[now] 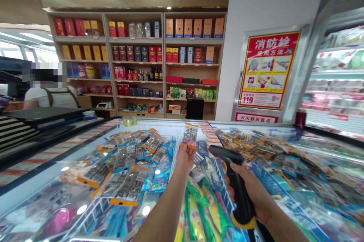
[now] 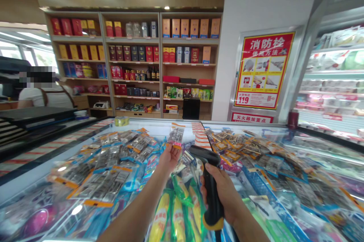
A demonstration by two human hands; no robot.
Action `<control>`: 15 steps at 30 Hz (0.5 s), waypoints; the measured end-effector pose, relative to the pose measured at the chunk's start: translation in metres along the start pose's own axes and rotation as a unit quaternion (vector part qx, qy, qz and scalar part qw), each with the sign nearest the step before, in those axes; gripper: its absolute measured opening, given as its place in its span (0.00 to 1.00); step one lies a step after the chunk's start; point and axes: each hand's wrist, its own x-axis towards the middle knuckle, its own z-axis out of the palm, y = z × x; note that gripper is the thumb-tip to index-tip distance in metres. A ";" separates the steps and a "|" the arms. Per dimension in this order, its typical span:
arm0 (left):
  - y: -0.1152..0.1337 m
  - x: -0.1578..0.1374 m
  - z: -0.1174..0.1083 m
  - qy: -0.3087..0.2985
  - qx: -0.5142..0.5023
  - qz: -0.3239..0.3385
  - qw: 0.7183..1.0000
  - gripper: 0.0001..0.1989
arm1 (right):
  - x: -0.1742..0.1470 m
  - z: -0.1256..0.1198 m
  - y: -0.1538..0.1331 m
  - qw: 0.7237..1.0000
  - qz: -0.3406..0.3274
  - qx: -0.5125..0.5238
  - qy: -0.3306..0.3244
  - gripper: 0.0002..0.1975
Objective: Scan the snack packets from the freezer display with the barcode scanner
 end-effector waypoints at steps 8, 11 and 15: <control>0.000 0.002 -0.001 -0.003 0.001 0.001 1.000 0.07 | -0.001 -0.002 0.003 1.000 -0.004 -0.011 0.001 0.12; 0.003 0.001 0.000 -0.008 0.008 0.004 1.000 0.07 | 0.001 -0.006 0.001 1.000 -0.009 -0.009 0.000 0.13; 0.018 0.002 -0.001 0.013 0.042 0.042 0.998 0.07 | 0.008 -0.021 -0.007 0.998 -0.047 0.006 0.030 0.12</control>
